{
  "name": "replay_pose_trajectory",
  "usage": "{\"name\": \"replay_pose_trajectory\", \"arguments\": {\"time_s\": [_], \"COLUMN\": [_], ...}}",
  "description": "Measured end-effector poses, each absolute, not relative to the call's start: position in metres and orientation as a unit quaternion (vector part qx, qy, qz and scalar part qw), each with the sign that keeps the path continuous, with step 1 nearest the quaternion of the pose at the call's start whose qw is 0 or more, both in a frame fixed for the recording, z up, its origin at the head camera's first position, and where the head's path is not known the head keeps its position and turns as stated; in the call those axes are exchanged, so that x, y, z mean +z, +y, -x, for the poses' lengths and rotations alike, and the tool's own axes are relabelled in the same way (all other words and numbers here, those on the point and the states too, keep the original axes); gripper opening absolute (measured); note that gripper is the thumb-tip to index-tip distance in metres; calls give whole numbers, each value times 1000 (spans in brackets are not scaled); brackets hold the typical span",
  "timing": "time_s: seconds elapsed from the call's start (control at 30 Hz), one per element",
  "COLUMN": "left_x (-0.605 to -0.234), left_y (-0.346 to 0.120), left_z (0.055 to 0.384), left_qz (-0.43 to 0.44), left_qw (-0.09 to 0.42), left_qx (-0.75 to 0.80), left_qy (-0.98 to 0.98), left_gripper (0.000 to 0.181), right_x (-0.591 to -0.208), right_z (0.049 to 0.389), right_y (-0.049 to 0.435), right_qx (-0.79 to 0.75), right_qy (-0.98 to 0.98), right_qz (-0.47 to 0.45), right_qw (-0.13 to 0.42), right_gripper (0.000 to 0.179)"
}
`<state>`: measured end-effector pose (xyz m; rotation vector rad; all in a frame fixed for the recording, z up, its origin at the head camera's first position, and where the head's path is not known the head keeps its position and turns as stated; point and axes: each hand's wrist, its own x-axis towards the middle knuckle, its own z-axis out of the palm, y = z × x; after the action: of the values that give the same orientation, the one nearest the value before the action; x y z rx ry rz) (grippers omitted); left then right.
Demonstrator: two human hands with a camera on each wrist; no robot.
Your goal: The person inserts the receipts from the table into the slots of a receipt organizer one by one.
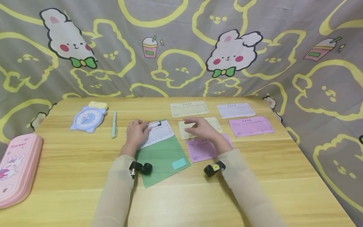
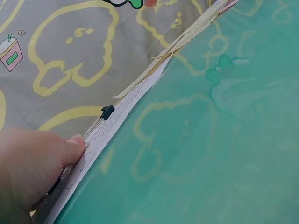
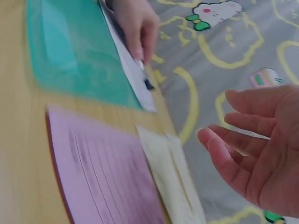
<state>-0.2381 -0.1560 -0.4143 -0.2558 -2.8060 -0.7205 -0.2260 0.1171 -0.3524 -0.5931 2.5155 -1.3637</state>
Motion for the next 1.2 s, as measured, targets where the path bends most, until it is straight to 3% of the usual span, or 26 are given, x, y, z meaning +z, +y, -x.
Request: {"name": "replay_pose_trajectory", "arguments": {"time_s": [0.13, 0.4, 0.77, 1.0, 1.2], "left_x": [-415, -414, -414, -414, -416], "left_y": [-155, -155, -153, -154, -155], "left_z": [238, 238, 238, 237, 238], "left_qz": [85, 81, 74, 69, 69], "left_qw": [118, 114, 105, 101, 102], "left_qx": [-251, -256, -271, -277, -277], "left_qy": [-957, -957, -954, -953, -953], "left_gripper": [35, 35, 35, 36, 37], "right_x": [-346, -352, -385, -403, -406], "right_z": [216, 197, 186, 185, 186], "right_y": [148, 200, 246, 252, 251], "right_qx": [-450, -487, -458, -424, -354], "right_qy": [864, 853, 880, 896, 925], "right_qz": [216, 189, 127, 132, 136], "right_qw": [62, 23, 25, -4, 13], "right_gripper": [43, 44, 53, 57, 63]}}
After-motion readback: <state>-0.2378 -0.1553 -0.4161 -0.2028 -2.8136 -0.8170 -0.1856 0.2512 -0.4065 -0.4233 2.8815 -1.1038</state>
